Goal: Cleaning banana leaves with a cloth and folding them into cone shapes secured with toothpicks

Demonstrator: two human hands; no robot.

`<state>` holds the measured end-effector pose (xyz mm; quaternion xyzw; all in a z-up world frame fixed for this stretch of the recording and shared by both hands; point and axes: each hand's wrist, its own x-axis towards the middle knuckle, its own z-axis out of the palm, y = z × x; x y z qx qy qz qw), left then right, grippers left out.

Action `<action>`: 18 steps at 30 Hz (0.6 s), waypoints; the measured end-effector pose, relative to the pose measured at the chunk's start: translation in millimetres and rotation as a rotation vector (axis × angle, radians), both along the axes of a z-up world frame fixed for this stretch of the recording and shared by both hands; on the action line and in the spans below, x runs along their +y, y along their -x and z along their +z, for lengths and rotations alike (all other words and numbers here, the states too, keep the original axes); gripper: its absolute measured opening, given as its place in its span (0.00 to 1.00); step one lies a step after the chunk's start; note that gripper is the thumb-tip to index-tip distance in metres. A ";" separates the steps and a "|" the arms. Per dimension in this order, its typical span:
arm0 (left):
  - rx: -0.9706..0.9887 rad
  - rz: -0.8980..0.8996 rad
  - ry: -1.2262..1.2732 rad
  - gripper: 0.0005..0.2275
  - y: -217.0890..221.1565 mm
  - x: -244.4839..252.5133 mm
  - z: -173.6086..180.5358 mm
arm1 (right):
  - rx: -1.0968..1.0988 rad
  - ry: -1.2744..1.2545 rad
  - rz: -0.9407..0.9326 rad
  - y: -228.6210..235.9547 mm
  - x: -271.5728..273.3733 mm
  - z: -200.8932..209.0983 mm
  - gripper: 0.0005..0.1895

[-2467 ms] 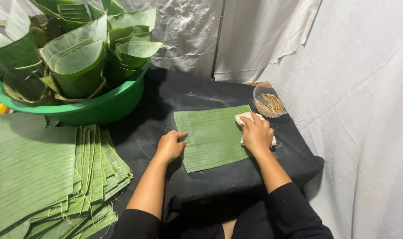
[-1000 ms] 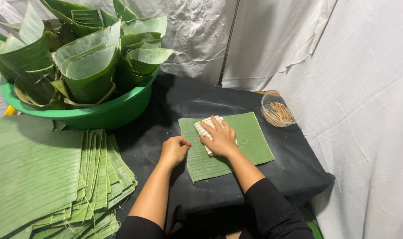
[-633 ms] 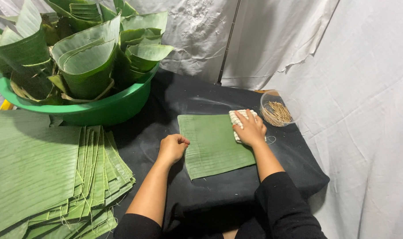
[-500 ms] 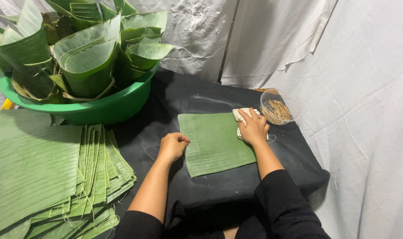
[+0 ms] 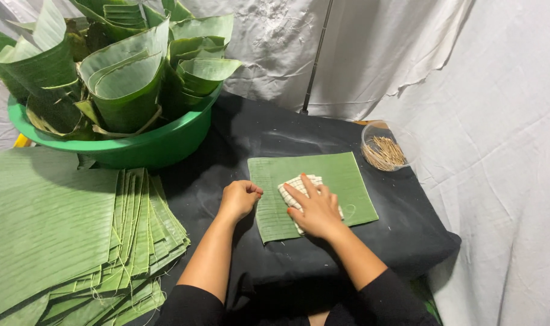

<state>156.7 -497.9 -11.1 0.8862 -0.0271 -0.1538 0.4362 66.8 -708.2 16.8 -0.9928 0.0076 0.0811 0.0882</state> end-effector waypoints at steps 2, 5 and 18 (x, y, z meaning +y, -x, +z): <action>0.001 -0.001 -0.011 0.06 -0.5 0.6 0.0 | -0.003 0.025 -0.031 3.8 -15.6 -5.5 0.31; -0.006 0.000 -0.022 0.06 -1.3 -0.6 -1.6 | -0.028 0.064 -0.115 14.2 -41.5 -10.7 0.31; -0.019 -0.001 0.015 0.06 -1.0 0.8 -5.9 | -0.101 0.182 -0.319 45.4 -130.1 -31.1 0.28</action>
